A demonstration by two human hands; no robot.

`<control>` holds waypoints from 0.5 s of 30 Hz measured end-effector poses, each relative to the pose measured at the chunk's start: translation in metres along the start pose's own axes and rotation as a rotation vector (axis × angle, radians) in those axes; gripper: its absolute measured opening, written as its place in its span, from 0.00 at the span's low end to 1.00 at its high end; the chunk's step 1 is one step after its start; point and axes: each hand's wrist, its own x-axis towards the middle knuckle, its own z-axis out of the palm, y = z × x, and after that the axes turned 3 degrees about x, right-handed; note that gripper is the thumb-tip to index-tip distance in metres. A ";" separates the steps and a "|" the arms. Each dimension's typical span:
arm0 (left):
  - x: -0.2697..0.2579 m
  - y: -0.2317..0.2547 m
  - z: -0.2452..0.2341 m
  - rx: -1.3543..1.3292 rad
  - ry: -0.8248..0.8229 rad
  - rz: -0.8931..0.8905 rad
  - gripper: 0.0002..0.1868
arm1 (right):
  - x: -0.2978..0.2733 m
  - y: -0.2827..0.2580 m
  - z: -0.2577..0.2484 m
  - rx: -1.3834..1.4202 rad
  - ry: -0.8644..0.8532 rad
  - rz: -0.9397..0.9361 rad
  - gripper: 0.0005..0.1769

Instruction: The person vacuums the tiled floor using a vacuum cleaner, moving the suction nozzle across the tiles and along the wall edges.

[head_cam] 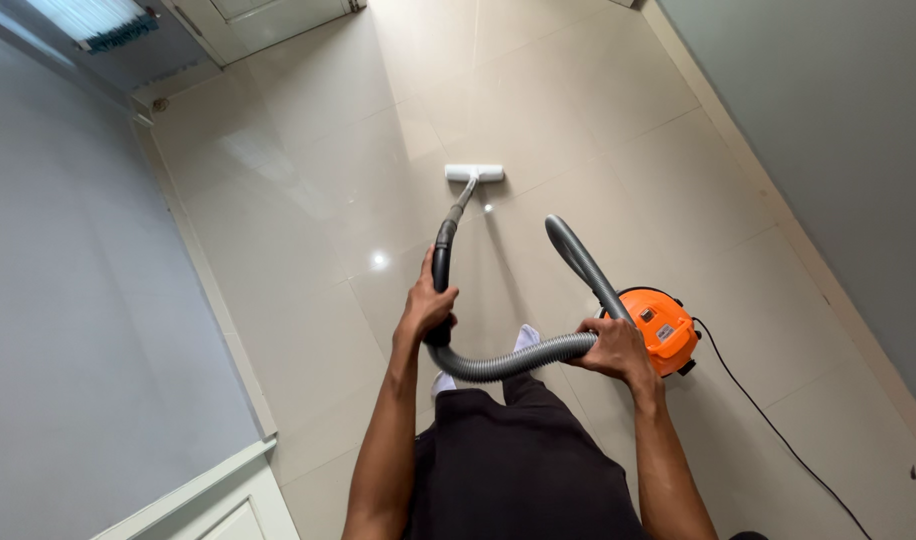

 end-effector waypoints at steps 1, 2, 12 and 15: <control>-0.005 -0.004 0.001 0.045 0.019 0.024 0.53 | 0.000 0.001 0.001 -0.001 -0.029 0.020 0.32; -0.008 -0.008 0.004 0.090 0.039 0.047 0.54 | 0.000 0.001 0.002 -0.002 -0.058 0.039 0.31; 0.044 0.017 0.022 0.089 0.045 0.022 0.52 | -0.008 0.005 0.006 -0.036 -0.034 0.086 0.32; 0.035 0.037 0.019 0.092 -0.005 -0.002 0.54 | -0.008 0.012 -0.001 -0.039 -0.030 0.097 0.34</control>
